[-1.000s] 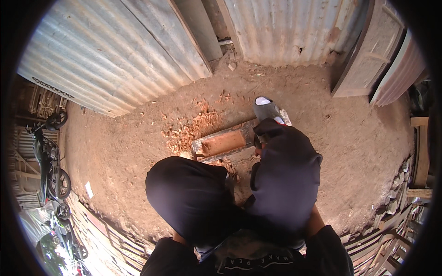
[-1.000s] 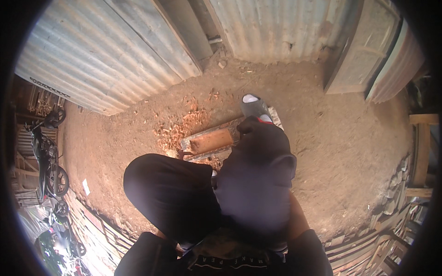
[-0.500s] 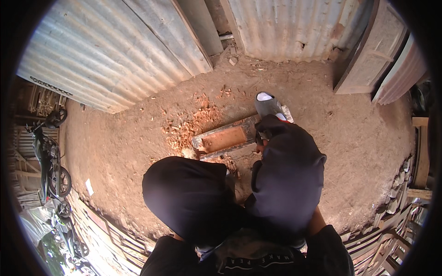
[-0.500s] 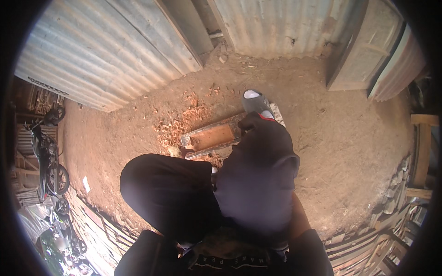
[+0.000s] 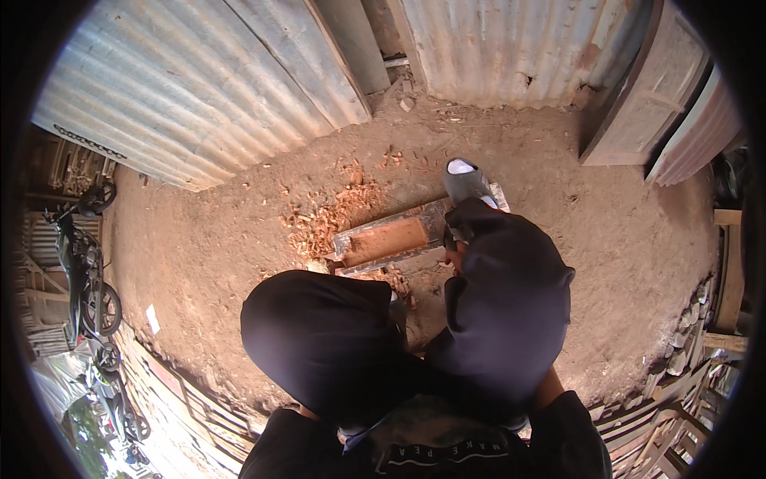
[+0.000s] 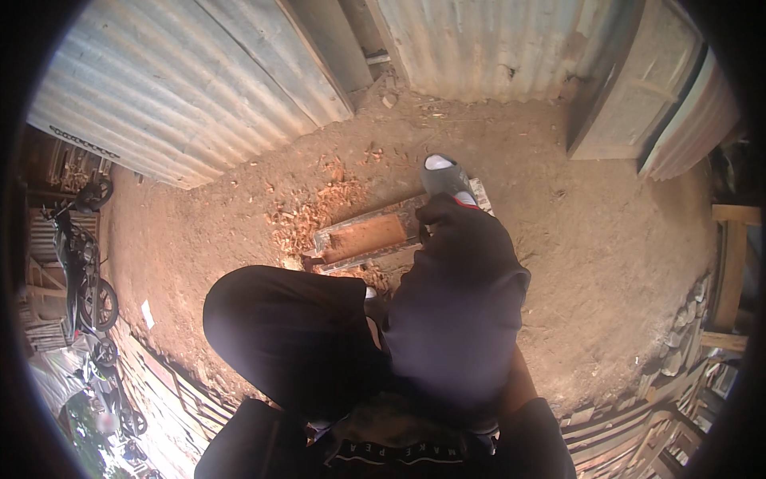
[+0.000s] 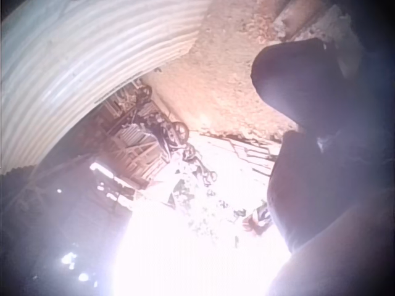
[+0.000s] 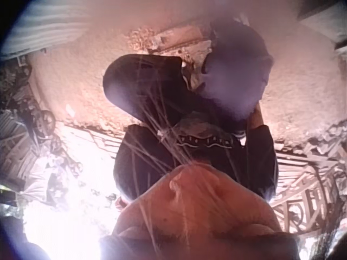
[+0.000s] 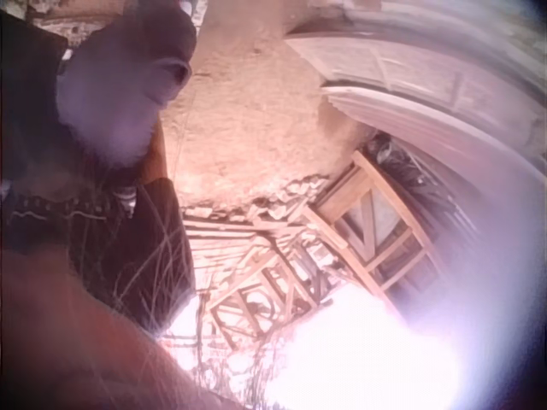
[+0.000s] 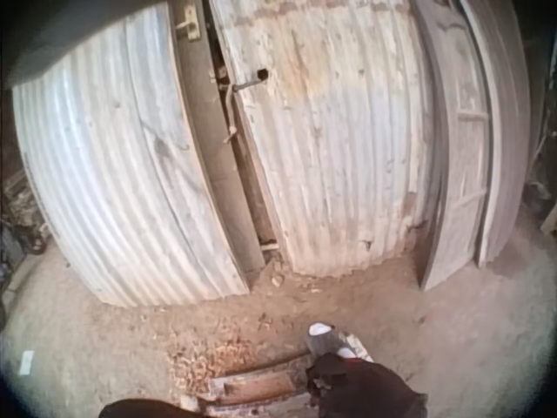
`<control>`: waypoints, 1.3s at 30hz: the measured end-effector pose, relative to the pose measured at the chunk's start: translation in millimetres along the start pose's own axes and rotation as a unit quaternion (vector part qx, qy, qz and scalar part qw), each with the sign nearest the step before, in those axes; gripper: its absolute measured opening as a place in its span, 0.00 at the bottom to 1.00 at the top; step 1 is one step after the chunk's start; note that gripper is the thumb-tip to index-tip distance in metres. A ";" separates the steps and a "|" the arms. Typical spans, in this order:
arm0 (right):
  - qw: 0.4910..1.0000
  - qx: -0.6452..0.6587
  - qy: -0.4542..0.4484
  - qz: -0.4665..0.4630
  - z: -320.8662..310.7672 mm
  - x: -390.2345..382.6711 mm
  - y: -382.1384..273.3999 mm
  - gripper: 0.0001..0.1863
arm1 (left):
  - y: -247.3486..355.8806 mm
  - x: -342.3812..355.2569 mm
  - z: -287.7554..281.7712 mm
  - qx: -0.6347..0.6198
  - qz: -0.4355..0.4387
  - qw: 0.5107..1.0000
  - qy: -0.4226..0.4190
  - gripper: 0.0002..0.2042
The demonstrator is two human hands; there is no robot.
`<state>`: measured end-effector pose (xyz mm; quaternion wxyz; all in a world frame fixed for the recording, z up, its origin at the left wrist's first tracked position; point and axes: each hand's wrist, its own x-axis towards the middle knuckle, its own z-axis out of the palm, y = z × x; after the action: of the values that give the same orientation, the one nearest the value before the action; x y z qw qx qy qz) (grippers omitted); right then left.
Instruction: The person uses a small axe to repeatedly strike and carve a rectangular wooden block placed on the ground. Wood shavings accumulate around the block as the person continues to shape the wood by hand.
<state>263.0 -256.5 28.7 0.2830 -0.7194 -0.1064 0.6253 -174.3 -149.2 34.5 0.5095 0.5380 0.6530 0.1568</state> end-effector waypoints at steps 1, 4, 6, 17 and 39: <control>1.000 0.000 -0.001 0.003 1.1 -0.2 0.5 0.22 | -0.5 -1.5 -1.2 0.001 0.001 1.000 0.001 0.07; 1.000 0.000 0.001 0.003 -2.1 0.6 1.0 0.22 | -2.2 -3.1 -1.5 0.000 0.001 1.000 0.001 0.06; 1.000 0.000 0.002 0.004 -2.2 0.1 1.3 0.22 | -4.6 -6.5 -1.8 -0.002 -0.003 1.000 0.004 0.06; 1.000 -0.009 0.002 0.008 -7.6 -5.3 0.4 0.22 | -28.5 -22.3 -7.7 -0.008 -0.028 0.999 0.016 0.06; 0.999 -0.001 0.031 0.016 -42.3 -20.0 5.8 0.23 | -31.4 -23.2 -17.7 -0.016 -0.021 0.999 0.024 0.06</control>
<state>298.5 -283.0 44.8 0.2754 -0.7407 -0.0869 0.6066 -208.4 -174.8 30.1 0.5050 0.5122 0.6736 0.1698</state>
